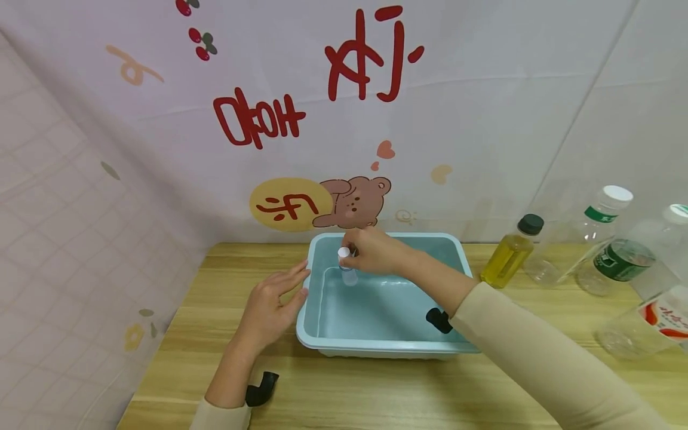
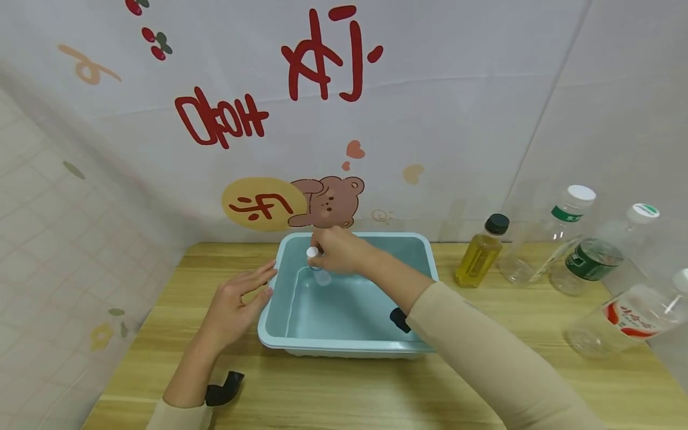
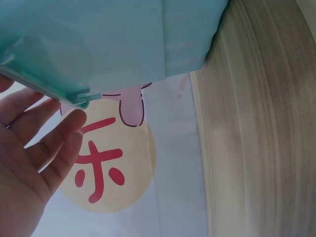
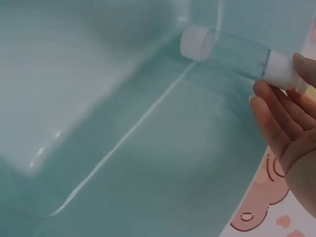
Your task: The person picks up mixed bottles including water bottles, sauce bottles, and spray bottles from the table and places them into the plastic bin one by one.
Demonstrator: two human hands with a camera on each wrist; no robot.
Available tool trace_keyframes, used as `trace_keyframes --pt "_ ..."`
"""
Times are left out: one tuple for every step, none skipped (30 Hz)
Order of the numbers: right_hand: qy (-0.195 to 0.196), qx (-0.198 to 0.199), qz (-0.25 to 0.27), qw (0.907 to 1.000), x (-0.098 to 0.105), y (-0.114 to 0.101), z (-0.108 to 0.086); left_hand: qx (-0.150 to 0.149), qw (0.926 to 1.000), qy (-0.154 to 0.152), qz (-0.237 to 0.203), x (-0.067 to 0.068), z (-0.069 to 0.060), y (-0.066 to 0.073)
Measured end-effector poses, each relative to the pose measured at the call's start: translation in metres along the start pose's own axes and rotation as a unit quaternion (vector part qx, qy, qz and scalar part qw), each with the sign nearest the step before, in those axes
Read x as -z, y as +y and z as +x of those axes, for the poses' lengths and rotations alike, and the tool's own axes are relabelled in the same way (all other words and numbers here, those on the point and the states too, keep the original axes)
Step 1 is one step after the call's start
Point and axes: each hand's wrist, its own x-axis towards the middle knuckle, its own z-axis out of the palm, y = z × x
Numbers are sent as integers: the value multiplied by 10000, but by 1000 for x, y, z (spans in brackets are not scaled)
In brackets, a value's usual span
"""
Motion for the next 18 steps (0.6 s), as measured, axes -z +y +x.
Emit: trace_keyframes --pt "-58 0 -18 10000 -2 1 1 1 10000 1 0 0 0 0" --pt "-114 -16 -7 9999 -3 2 1 7 10000 -2 -6 0 0 0" --pt "-154 -26 26 9999 -5 3 2 19 10000 -1 -14 1 -1 0" --pt "-188 -36 78 9998 -6 4 2 23 10000 -3 -17 1 -1 -1" --pt "-230 -70 146 9996 -7 5 2 30 10000 -7 -25 1 -1 -1" --pt "-264 -101 186 9994 -8 5 2 44 10000 -13 -32 0 -1 -1" --pt "-294 -112 196 9993 -9 6 2 55 10000 -18 -33 0 -1 -1" --pt "-332 -138 219 9991 -10 7 2 59 10000 -17 -31 0 -1 -1" --pt "-373 -160 225 9989 -11 7 3 57 10000 -12 -21 0 -1 -1" --pt "-410 -184 209 9988 -12 7 3 47 10000 -5 -13 0 -1 -1" --pt "-443 -200 181 9987 -13 7 3 43 10000 0 -11 0 0 -1" --pt "-465 -220 147 9986 -14 7 4 36 10000 6 3 0 0 -1" --pt "-489 -238 118 9985 -15 7 4 17 10000 20 7 0 0 -1" --pt "-512 -251 111 9983 -15 7 4 7 10000 28 15 0 0 -1" --pt "-528 -262 98 9982 -16 6 4 4 10000 34 22 0 0 -1" --pt "-540 -258 78 9982 -17 6 4 1 10000 38 26 0 0 -1" --pt "-553 -257 85 9981 -18 6 4 2 10000 34 29 0 0 -2" --pt "-569 -268 93 9980 -18 6 4 2 10000 32 27 0 0 -1"
